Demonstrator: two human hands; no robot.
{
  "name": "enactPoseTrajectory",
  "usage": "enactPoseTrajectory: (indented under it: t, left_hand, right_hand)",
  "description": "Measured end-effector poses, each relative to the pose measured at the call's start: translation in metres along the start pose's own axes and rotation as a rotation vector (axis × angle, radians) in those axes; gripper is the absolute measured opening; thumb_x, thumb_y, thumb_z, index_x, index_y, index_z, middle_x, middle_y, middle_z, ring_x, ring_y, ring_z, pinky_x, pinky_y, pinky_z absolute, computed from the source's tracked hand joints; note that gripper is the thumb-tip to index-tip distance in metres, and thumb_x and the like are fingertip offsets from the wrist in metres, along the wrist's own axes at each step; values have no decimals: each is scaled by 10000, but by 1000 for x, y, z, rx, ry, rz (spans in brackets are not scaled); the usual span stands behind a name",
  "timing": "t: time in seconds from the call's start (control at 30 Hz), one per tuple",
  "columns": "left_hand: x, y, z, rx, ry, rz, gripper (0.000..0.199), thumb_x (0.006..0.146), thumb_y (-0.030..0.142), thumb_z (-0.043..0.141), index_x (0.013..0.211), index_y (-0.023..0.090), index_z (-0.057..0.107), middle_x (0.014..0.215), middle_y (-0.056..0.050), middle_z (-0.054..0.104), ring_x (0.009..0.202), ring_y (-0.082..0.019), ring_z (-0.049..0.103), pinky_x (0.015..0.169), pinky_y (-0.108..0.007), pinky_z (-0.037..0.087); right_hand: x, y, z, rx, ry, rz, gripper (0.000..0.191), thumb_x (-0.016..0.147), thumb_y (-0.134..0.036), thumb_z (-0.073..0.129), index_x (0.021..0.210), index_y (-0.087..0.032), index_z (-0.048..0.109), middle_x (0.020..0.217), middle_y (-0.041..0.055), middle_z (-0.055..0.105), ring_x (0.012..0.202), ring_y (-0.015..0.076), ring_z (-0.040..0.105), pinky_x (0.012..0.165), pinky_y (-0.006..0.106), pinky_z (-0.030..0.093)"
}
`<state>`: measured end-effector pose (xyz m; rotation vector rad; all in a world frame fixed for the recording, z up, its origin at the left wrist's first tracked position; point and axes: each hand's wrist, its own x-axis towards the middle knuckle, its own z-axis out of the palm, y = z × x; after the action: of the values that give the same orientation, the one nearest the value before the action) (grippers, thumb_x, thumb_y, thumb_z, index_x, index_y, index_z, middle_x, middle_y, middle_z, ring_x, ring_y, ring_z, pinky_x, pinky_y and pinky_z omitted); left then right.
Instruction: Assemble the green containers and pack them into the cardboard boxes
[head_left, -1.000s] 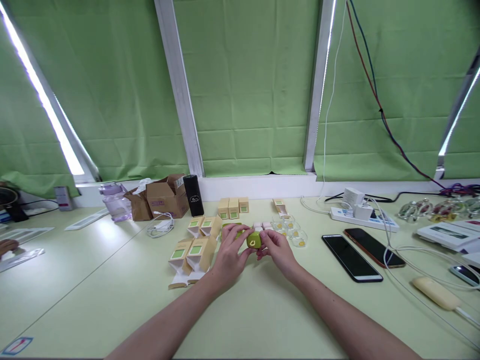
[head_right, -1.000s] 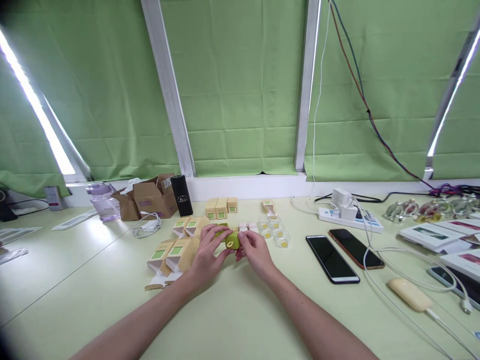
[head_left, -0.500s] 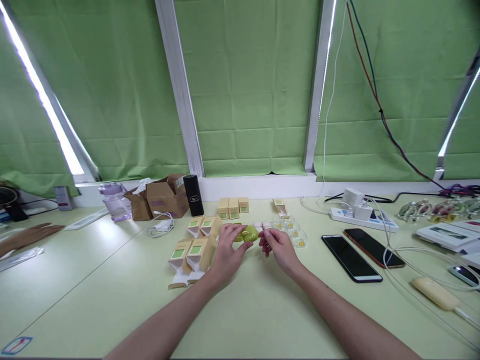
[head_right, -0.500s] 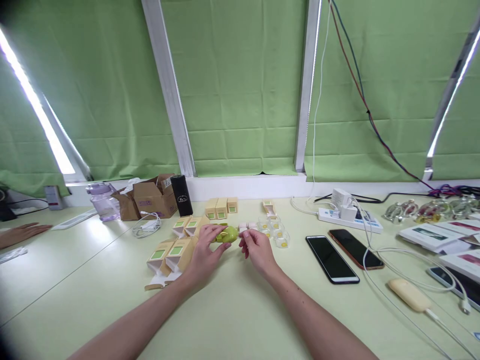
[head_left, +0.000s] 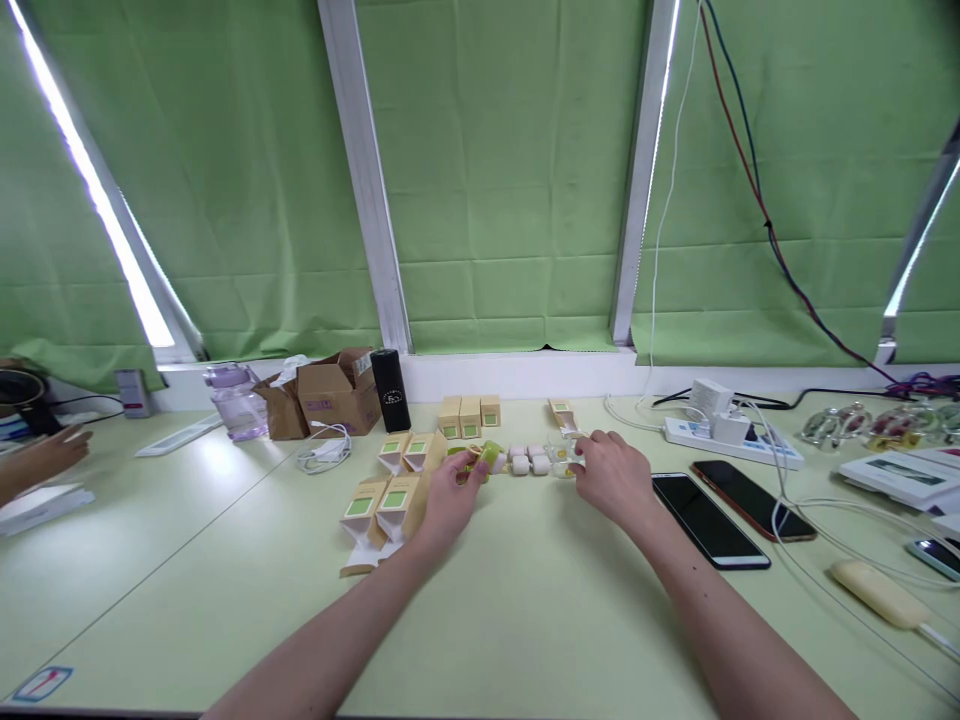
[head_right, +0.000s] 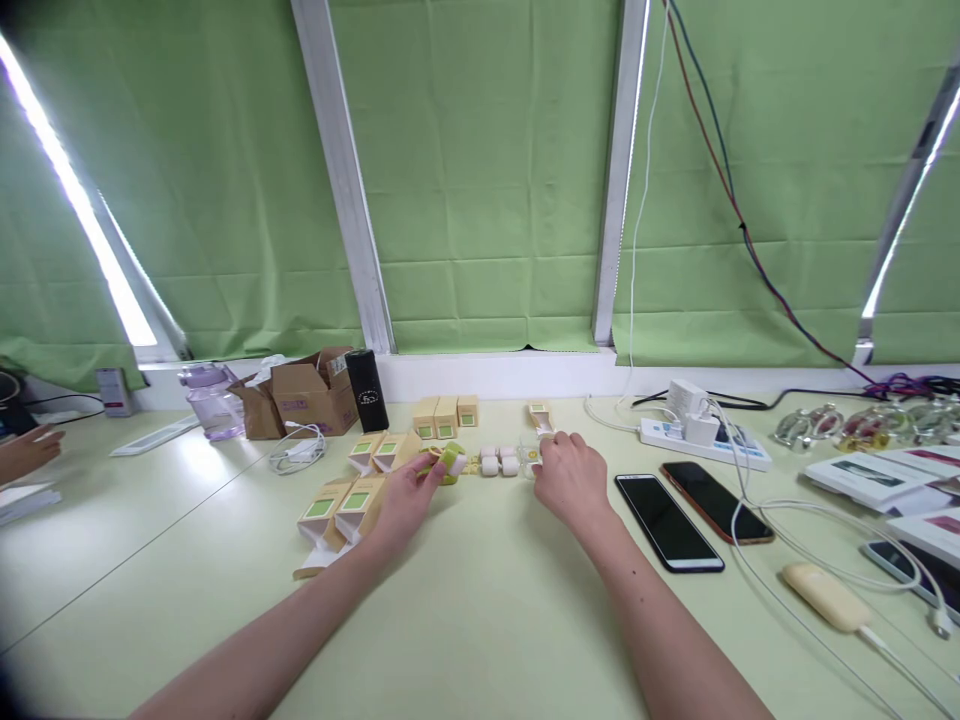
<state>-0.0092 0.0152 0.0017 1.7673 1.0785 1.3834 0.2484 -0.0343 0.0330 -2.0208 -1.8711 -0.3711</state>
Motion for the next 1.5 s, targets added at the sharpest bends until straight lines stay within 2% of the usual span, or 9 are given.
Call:
enactPoseTrajectory:
  t: [0.13,0.3,0.43,0.77,1.0,1.13,1.23,1.4,1.5]
  left_hand:
    - [1,4,-1,-60,-9,-95,558,837,717,646,962,188,771,961,-82,774,876,-255,718,815,-355,561]
    - [-1,7,-2,-79,-9,-146,596,815,746,657,955,180,781,960,-93,786,889,-264,715,835,-362,557]
    - [-2,7,-1,-85,-2,-151,586,811,745,666,928,182,779,938,-88,784,878,-261,713,837,-357,554]
    - [0,2,-1,-114,6,-148,627,793,757,678,955,159,774,941,-94,780,859,-257,721,796,-331,534]
    - [1,2,-1,-161,6,-188,647,781,784,665,943,167,779,951,-90,779,851,-245,707,822,-341,530]
    - [1,2,-1,-163,19,-192,629,780,773,677,914,166,777,937,-90,777,843,-247,706,811,-339,526]
    - [2,1,-1,-177,19,-192,640,784,768,676,965,163,779,972,-92,779,828,-236,700,798,-328,518]
    - [2,0,-1,-224,27,-204,650,782,762,683,1011,162,786,1037,-98,778,835,-224,687,817,-319,509]
    - [2,1,-1,-230,33,-215,643,775,766,686,967,162,789,1010,-94,777,823,-221,682,816,-320,504]
  right_hand:
    - [3,18,-3,-101,-106,32,196,848,-282,681,983,-167,765,1079,186,698,1075,343,600,736,360,424]
    - [3,24,3,-154,-220,9,164,789,-148,657,907,-139,771,1026,200,726,1060,350,611,808,390,404]
    - [2,12,7,-117,-229,-43,170,776,-81,631,860,-145,764,985,181,747,1032,322,625,813,378,384]
    - [-18,-39,17,154,-88,-323,67,815,-148,701,836,-199,739,969,113,706,1003,292,589,828,379,403]
    - [-17,-31,18,351,-146,-254,594,727,-42,695,1293,-201,610,1269,110,657,1148,283,581,891,346,428]
    - [-15,-30,22,406,-210,-220,546,722,-10,652,1231,-205,660,1155,103,695,1109,285,600,920,372,415]
    - [-10,-29,28,677,-223,-128,418,720,-107,709,1122,-222,696,1122,83,700,1100,284,594,948,403,419]
    - [-4,-26,33,1715,-399,-81,442,696,-270,783,1128,-219,704,1120,76,709,1075,267,642,940,414,487]
    - [-8,-30,31,2105,-523,-53,406,765,-319,776,1149,-199,719,1040,79,728,997,258,693,946,437,523]
